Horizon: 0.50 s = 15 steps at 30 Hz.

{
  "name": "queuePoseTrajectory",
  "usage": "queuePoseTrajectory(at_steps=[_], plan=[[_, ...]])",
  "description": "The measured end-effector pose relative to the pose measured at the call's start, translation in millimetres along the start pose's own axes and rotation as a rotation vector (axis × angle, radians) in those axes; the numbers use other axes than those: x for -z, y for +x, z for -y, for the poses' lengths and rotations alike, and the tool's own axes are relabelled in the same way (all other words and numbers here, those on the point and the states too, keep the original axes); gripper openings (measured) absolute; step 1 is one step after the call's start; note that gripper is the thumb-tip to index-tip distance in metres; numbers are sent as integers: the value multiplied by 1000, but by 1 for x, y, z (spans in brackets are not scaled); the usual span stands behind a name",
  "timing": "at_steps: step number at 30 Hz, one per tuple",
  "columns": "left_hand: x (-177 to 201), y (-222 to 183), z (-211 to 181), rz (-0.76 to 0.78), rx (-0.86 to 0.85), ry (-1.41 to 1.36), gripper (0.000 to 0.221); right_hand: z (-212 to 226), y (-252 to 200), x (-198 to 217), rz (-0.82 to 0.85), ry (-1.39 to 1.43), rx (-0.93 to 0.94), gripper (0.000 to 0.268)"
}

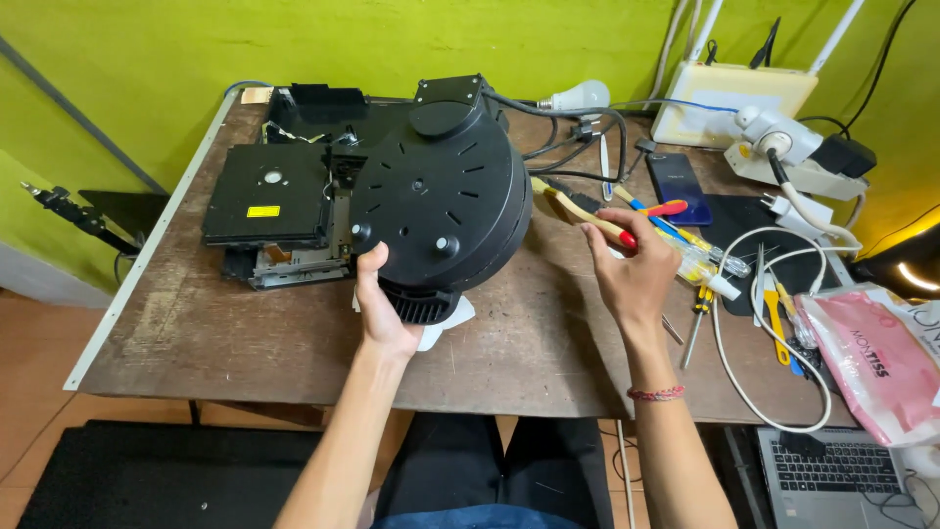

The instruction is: Cleaning and inspecting a waffle maker using a brush and a cloth on a repair bench.

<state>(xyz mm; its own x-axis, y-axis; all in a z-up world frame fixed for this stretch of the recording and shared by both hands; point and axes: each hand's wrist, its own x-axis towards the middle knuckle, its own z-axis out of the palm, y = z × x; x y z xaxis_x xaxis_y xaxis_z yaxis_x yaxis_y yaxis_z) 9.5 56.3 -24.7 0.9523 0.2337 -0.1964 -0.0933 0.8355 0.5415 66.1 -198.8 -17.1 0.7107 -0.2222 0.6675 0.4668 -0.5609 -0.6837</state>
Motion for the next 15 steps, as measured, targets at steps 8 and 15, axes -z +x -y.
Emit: queuePoseTrajectory(at_steps=[8,15], plan=[[-1,0,-9,-19,26,-31,55,-33,11,-62,139,-130,240,27],[1,1,-10,-24,32,-43,55,-63,9,-98,277,-180,285,28]])
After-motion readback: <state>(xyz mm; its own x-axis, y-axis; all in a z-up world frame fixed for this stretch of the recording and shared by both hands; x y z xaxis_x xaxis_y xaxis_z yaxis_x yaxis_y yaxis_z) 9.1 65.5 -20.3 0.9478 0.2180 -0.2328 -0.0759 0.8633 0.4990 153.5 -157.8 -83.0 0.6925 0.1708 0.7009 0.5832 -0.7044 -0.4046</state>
